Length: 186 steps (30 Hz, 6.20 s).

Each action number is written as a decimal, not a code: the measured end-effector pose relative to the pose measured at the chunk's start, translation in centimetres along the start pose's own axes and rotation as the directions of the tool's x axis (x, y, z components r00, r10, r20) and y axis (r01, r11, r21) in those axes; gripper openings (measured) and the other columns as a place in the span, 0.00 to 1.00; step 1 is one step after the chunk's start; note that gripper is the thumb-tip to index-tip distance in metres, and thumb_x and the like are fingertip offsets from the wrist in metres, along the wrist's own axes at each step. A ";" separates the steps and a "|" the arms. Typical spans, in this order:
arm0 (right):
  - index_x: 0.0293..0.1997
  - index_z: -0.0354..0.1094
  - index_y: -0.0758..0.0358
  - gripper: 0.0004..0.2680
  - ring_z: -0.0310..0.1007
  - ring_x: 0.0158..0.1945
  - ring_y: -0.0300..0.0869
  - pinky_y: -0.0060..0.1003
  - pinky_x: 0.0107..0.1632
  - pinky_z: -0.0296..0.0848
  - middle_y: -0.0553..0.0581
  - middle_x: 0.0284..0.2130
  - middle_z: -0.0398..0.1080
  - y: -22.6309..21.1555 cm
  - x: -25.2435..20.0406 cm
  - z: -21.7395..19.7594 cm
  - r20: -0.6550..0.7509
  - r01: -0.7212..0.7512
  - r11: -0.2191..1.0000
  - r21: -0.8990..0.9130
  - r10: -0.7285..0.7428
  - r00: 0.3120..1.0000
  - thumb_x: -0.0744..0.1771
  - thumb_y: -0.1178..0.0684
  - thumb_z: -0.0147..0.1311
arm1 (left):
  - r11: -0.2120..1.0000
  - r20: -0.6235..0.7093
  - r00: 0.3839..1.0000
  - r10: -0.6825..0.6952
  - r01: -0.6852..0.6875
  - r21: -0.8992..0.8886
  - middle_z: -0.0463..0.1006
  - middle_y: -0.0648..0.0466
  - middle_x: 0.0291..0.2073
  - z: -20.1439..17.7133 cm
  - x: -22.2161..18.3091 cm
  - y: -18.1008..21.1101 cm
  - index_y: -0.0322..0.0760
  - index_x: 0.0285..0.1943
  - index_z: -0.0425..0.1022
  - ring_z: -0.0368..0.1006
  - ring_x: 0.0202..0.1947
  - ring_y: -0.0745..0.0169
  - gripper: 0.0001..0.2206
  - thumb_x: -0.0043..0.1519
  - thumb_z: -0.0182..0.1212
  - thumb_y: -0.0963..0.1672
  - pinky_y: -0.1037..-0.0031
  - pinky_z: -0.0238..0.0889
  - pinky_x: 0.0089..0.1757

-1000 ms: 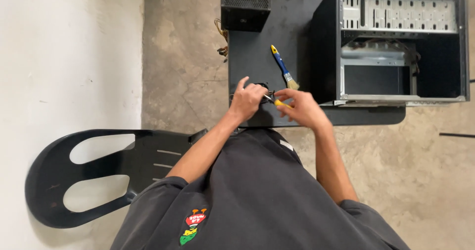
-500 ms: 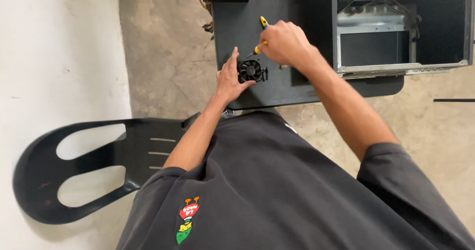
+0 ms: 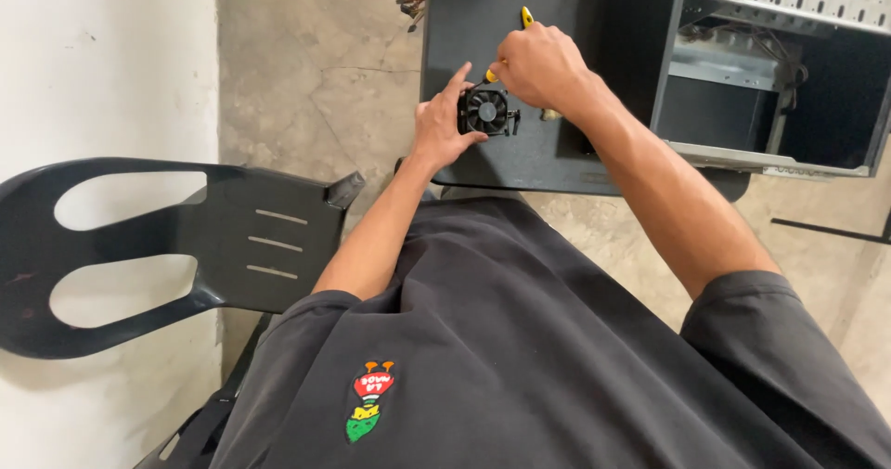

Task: Cleaning a computer motherboard and cooling fan using a brush and screwdriver on a repair bench.

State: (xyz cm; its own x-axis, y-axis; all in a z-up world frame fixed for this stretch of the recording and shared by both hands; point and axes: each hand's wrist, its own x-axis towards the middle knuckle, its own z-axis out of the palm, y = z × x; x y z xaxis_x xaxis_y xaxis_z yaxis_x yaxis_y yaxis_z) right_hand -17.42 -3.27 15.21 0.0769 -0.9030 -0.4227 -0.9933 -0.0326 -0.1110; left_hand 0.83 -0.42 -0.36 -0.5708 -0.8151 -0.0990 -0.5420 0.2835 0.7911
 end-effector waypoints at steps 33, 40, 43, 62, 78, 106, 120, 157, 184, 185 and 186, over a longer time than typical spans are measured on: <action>0.45 0.77 0.59 0.10 0.79 0.44 0.58 0.49 0.38 0.77 0.62 0.41 0.78 -3.0 2.6 -0.3 0.215 -0.081 0.965 -0.251 0.137 0.967 0.69 0.49 0.49 | 1.000 0.022 1.000 0.014 -0.014 0.013 0.76 0.62 0.62 1.0 1.2 -1.9 0.51 0.71 0.66 0.71 0.63 0.58 0.44 0.44 0.84 0.55 0.53 0.59 0.51; 0.36 0.77 0.43 0.04 0.80 0.36 0.42 0.41 0.40 0.67 0.46 0.36 0.76 -1.9 1.6 -1.1 0.161 0.492 0.586 -0.644 -0.525 0.836 0.68 0.50 0.56 | 0.999 0.033 0.999 -0.014 0.012 0.046 0.74 0.60 0.65 0.2 1.2 -1.1 0.49 0.72 0.66 0.69 0.65 0.56 0.43 0.47 0.83 0.56 0.52 0.57 0.52; 0.39 0.78 0.57 0.25 0.83 0.40 0.55 0.45 0.33 0.76 0.55 0.37 0.80 -2.5 1.7 -1.6 0.210 0.218 0.865 -0.452 -0.134 0.968 0.74 0.26 0.38 | 1.000 0.047 0.999 -0.018 0.019 -0.005 0.77 0.63 0.61 -0.9 0.7 0.0 0.58 0.73 0.62 0.72 0.61 0.57 0.44 0.47 0.83 0.54 0.53 0.57 0.53; 0.38 0.73 0.43 0.05 0.74 0.36 0.46 0.49 0.39 0.68 0.50 0.40 0.67 -1.9 1.8 -0.1 0.027 0.403 0.649 -0.645 -0.509 0.861 0.62 0.51 0.61 | 0.999 0.033 0.999 -0.016 0.014 0.047 0.74 0.61 0.65 0.2 1.0 -1.4 0.49 0.72 0.66 0.68 0.65 0.57 0.44 0.47 0.81 0.57 0.51 0.57 0.56; 0.49 0.68 0.59 0.15 0.80 0.35 0.57 0.49 0.28 0.75 0.59 0.39 0.72 -1.5 2.1 -0.4 0.013 0.310 0.852 -0.422 -0.336 0.942 0.68 0.38 0.56 | 1.000 0.031 0.999 -0.030 0.030 0.001 0.76 0.63 0.62 -0.6 1.4 -0.5 0.53 0.71 0.66 0.72 0.62 0.57 0.42 0.46 0.82 0.56 0.51 0.60 0.52; 0.43 0.80 0.52 0.16 0.82 0.42 0.58 0.48 0.34 0.78 0.57 0.39 0.80 -1.1 3.3 -0.9 0.153 0.135 0.905 -0.404 -0.078 0.985 0.73 0.36 0.46 | 1.000 0.019 1.000 -0.006 0.006 0.012 0.76 0.62 0.62 -0.7 1.4 -0.5 0.53 0.70 0.66 0.73 0.61 0.54 0.41 0.47 0.81 0.57 0.49 0.63 0.51; 0.41 0.77 0.64 0.15 0.77 0.38 0.71 0.59 0.40 0.75 0.75 0.35 0.76 5.4 -0.5 -2.3 0.165 0.052 0.977 -0.209 -0.018 0.986 0.71 0.42 0.50 | 0.999 0.046 0.998 -0.047 0.048 -0.018 0.74 0.64 0.63 -1.3 1.9 0.2 0.54 0.69 0.67 0.68 0.65 0.57 0.39 0.48 0.79 0.56 0.55 0.63 0.51; 0.39 0.79 0.61 0.13 0.81 0.38 0.66 0.56 0.41 0.80 0.69 0.31 0.78 5.9 -1.1 -0.1 0.030 0.037 0.997 -0.073 -0.035 0.999 0.67 0.42 0.54 | 0.998 0.040 0.998 -0.055 0.056 -0.014 0.72 0.70 0.64 0.5 1.9 -2.3 0.63 0.73 0.64 0.69 0.65 0.65 0.43 0.45 0.78 0.58 0.59 0.68 0.56; 0.34 0.81 0.62 0.09 0.81 0.32 0.60 0.55 0.32 0.79 0.64 0.26 0.78 2.9 0.7 3.5 0.050 0.005 0.949 -0.314 0.011 0.999 0.66 0.50 0.54 | 0.994 0.091 0.990 -0.107 0.105 0.027 0.70 0.69 0.65 -0.9 1.6 -0.1 0.64 0.77 0.57 0.68 0.66 0.63 0.45 0.48 0.78 0.54 0.55 0.65 0.58; 0.34 0.81 0.62 0.09 0.81 0.32 0.60 0.55 0.32 0.79 0.64 0.26 0.78 2.4 0.5 3.1 0.053 0.007 0.950 -0.313 0.010 0.999 0.66 0.50 0.54 | 0.994 0.092 0.990 -0.110 0.108 0.026 0.70 0.69 0.65 -0.9 1.4 0.1 0.64 0.77 0.57 0.68 0.66 0.63 0.45 0.48 0.78 0.54 0.55 0.65 0.58; 0.37 0.80 0.64 0.09 0.81 0.33 0.59 0.55 0.30 0.79 0.65 0.28 0.78 2.0 0.5 2.4 0.075 -0.065 0.957 -0.282 0.090 0.993 0.66 0.52 0.53 | 0.995 0.095 0.991 -0.097 0.093 0.041 0.70 0.70 0.65 -1.0 1.5 0.2 0.65 0.76 0.59 0.68 0.66 0.63 0.43 0.49 0.77 0.54 0.56 0.66 0.57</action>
State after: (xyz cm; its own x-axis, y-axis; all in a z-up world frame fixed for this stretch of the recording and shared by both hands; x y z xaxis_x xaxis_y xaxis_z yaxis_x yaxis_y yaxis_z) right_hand -19.11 -2.71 12.59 -0.0064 -0.8674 -0.4976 -0.9802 -0.0930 0.1747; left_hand 0.50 -2.11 0.26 -0.5718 -0.7868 -0.2323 -0.6175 0.2264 0.7533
